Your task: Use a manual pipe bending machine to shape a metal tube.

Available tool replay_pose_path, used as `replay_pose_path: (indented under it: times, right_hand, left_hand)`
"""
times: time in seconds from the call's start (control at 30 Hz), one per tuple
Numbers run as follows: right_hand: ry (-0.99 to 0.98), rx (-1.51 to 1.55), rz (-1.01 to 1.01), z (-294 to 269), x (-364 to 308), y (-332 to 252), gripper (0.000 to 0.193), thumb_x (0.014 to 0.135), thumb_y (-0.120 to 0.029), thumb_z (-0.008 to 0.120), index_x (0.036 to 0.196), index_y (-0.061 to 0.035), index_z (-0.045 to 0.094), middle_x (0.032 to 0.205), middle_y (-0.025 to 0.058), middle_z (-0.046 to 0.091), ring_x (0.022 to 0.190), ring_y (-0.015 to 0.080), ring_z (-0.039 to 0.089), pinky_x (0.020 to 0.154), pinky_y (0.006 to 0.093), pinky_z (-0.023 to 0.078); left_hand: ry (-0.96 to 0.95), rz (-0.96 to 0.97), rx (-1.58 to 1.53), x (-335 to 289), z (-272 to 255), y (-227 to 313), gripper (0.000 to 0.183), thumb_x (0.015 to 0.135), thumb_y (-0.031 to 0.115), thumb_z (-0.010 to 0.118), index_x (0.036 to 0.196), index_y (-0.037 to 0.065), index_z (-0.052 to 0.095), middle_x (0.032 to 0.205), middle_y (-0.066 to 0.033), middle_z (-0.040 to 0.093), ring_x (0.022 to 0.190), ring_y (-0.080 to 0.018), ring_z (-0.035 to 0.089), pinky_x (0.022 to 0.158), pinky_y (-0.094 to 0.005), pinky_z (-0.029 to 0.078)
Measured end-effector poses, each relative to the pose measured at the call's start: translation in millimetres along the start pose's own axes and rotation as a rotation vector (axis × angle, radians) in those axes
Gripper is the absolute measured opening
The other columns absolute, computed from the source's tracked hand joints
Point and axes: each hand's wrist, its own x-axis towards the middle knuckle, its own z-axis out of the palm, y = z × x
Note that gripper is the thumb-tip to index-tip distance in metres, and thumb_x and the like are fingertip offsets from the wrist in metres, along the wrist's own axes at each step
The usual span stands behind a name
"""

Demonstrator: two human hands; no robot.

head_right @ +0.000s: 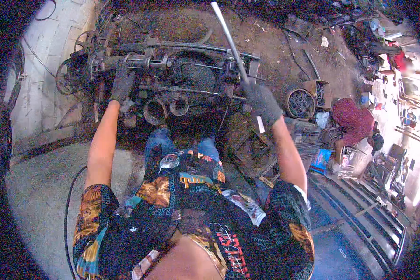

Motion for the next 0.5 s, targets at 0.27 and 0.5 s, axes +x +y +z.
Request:
replay_pose_path:
  times: [0.27,0.5]
  right_hand:
    - [0.114,0.055,-0.544,50.2,101.1,-80.4,0.037,0.1,-0.03,0.059,0.12,0.0007,0.066,0.113,0.0263,0.07,0.104,0.0437,0.068,0.093,0.0487,0.053]
    - [-0.146,-0.679,-0.468,-25.5,176.2,-48.4,0.029,0.094,-0.024,0.061,0.117,-0.0095,0.07,0.101,0.0203,0.073,0.091,0.0431,0.071,0.082,0.0525,0.055]
  left_hand:
    - [-0.016,0.027,-0.031,8.7,-1.1,-15.6,0.067,0.104,0.035,0.049,0.155,-0.006,0.031,0.163,-0.03,0.026,0.153,-0.0438,0.023,0.126,-0.0464,0.023]
    - [-0.125,-0.015,0.053,12.6,-3.7,-22.4,0.066,0.102,0.036,0.052,0.154,0.0,0.034,0.163,-0.0282,0.03,0.151,-0.0446,0.029,0.122,-0.0508,0.029]
